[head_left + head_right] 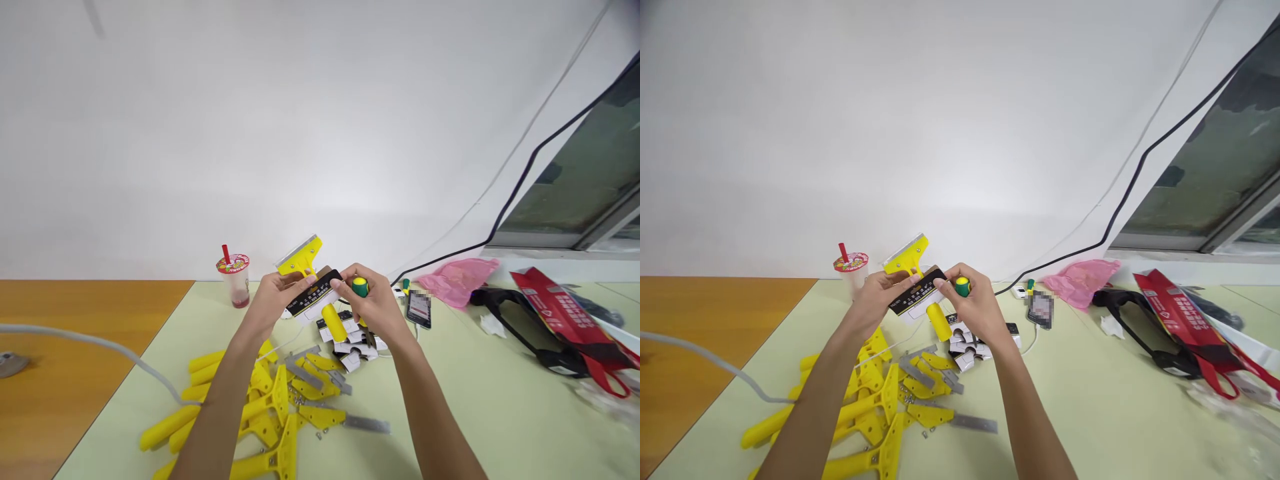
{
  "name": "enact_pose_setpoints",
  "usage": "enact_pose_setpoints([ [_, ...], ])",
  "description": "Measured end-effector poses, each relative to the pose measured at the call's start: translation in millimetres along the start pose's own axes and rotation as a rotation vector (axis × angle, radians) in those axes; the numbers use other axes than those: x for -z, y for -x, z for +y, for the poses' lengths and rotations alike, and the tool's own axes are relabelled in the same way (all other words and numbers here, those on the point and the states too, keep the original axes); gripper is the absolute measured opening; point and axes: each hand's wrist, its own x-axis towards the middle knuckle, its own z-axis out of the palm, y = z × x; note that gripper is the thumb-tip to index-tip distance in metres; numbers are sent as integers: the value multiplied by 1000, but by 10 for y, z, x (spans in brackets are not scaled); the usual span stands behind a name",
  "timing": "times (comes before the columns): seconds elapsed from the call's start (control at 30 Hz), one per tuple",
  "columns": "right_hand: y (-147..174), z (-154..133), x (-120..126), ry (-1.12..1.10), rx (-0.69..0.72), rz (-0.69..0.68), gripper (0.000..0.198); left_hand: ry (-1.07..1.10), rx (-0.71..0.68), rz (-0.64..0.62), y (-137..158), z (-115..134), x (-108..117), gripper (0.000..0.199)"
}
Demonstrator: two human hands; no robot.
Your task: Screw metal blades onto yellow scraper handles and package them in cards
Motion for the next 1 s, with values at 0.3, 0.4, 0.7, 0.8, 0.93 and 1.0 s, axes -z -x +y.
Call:
enact_pose_setpoints([
  [0.3,-16,124,11,54,17,2,39,-56,-79,72,-2,43,-15,53],
  [0.4,-6,121,29,73,36,-9,37,-76,-75,54,30,70,-36,53],
  [0.7,24,23,52,-109,14,249,51,-101,-124,-71,52,43,-33,72],
  [0.8,21,26,62,-166,17,293,51,-103,-62,-198,47,-2,-56,73],
  [0.93,11,41,88,-79,-3,209,53,-115,-81,-85,40,-42,-126,57],
  [1.0,6,60,109,-5,33,200,52,-93,-110,9,39,-33,-144,54],
])
